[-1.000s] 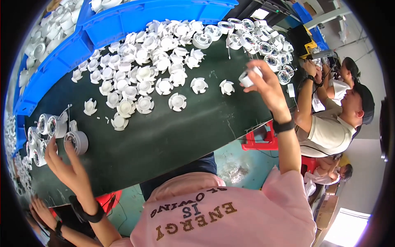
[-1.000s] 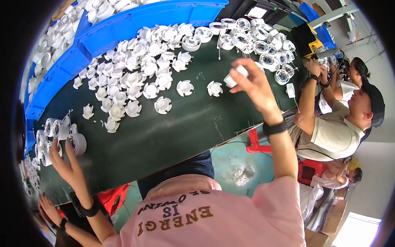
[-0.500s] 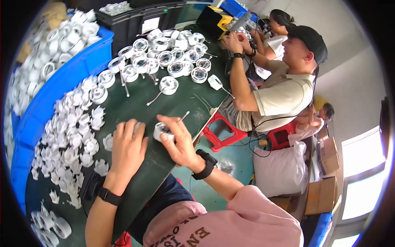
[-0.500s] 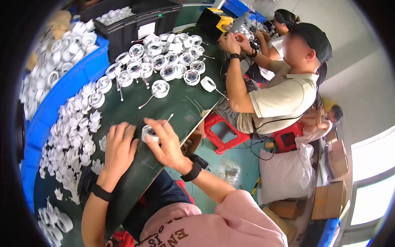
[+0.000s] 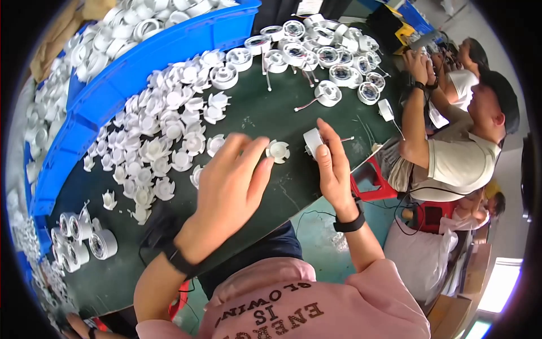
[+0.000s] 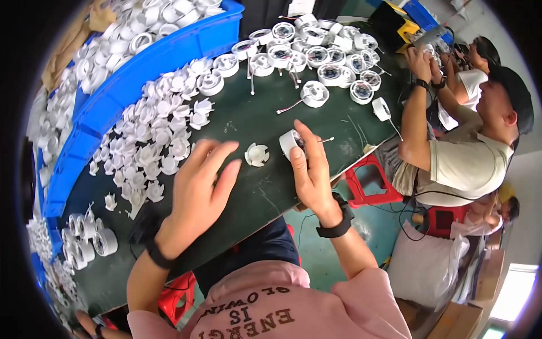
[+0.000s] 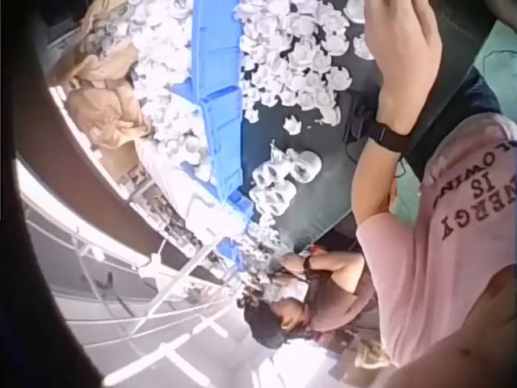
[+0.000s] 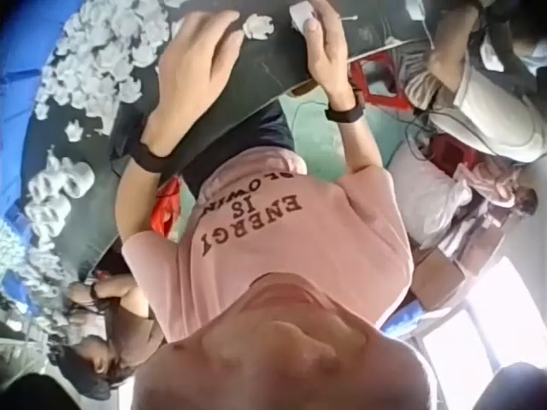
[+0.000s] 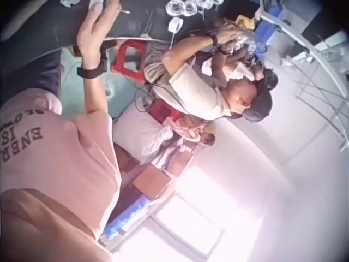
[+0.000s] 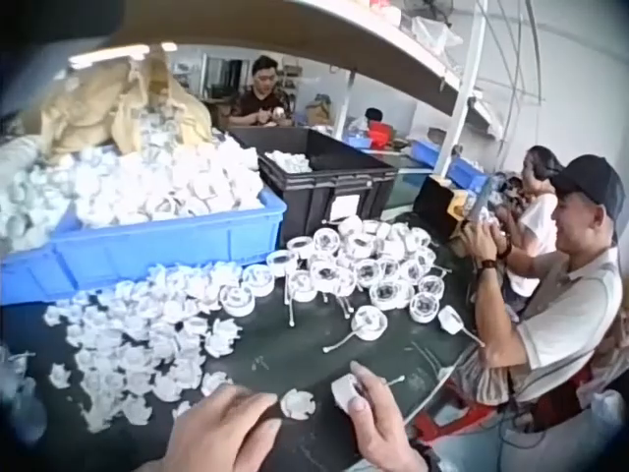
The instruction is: The person assembles electronic components by hand, picking up a white plastic housing and a fan blade, fitting the blade into the housing, and snapping a white plastic cap onto the assembly before placing it on the workbench.
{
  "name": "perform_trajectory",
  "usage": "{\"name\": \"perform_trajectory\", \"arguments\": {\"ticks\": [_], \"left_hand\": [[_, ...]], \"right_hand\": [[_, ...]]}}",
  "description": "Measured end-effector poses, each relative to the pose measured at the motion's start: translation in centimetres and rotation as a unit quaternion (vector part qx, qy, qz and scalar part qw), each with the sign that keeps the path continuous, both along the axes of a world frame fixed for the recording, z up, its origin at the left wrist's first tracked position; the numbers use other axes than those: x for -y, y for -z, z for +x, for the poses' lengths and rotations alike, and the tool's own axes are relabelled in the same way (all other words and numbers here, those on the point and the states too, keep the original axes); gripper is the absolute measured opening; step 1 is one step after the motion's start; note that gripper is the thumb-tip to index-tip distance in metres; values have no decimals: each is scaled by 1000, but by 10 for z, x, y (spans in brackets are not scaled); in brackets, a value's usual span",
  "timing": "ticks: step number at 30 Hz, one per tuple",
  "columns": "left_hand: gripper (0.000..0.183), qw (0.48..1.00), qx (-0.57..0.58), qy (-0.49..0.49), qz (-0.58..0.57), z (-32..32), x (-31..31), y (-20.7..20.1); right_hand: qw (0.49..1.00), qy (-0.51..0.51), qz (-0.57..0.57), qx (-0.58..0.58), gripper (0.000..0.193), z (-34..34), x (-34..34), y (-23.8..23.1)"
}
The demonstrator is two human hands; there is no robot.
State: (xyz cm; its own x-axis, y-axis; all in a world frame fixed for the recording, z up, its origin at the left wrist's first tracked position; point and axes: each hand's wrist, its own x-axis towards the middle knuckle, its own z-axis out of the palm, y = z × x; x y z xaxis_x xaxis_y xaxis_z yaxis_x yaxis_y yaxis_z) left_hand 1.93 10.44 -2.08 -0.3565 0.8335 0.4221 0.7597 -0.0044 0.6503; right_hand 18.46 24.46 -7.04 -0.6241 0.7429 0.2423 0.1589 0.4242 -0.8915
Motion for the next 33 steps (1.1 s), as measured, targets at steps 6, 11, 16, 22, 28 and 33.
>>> {"name": "perform_trajectory", "arguments": {"ticks": [6,11,16,22,28,33], "left_hand": [[24,967,239,-34,-84,30,128,-3],[17,951,237,-183,-78,36,179,24],[15,943,235,-234,-8,32,191,36],[14,945,219,-242,-3,28,190,51],[23,961,191,-200,-8,22,193,55],[24,970,157,-184,1,18,189,55]], "right_hand": [[980,-127,150,28,46,-31,8,-23],[979,-120,158,53,49,-38,8,-3],[977,-83,185,63,48,-39,12,0],[954,-53,260,138,58,-43,19,0],[941,-49,287,171,61,-43,18,3],[905,-76,364,205,50,-47,18,1]]}}
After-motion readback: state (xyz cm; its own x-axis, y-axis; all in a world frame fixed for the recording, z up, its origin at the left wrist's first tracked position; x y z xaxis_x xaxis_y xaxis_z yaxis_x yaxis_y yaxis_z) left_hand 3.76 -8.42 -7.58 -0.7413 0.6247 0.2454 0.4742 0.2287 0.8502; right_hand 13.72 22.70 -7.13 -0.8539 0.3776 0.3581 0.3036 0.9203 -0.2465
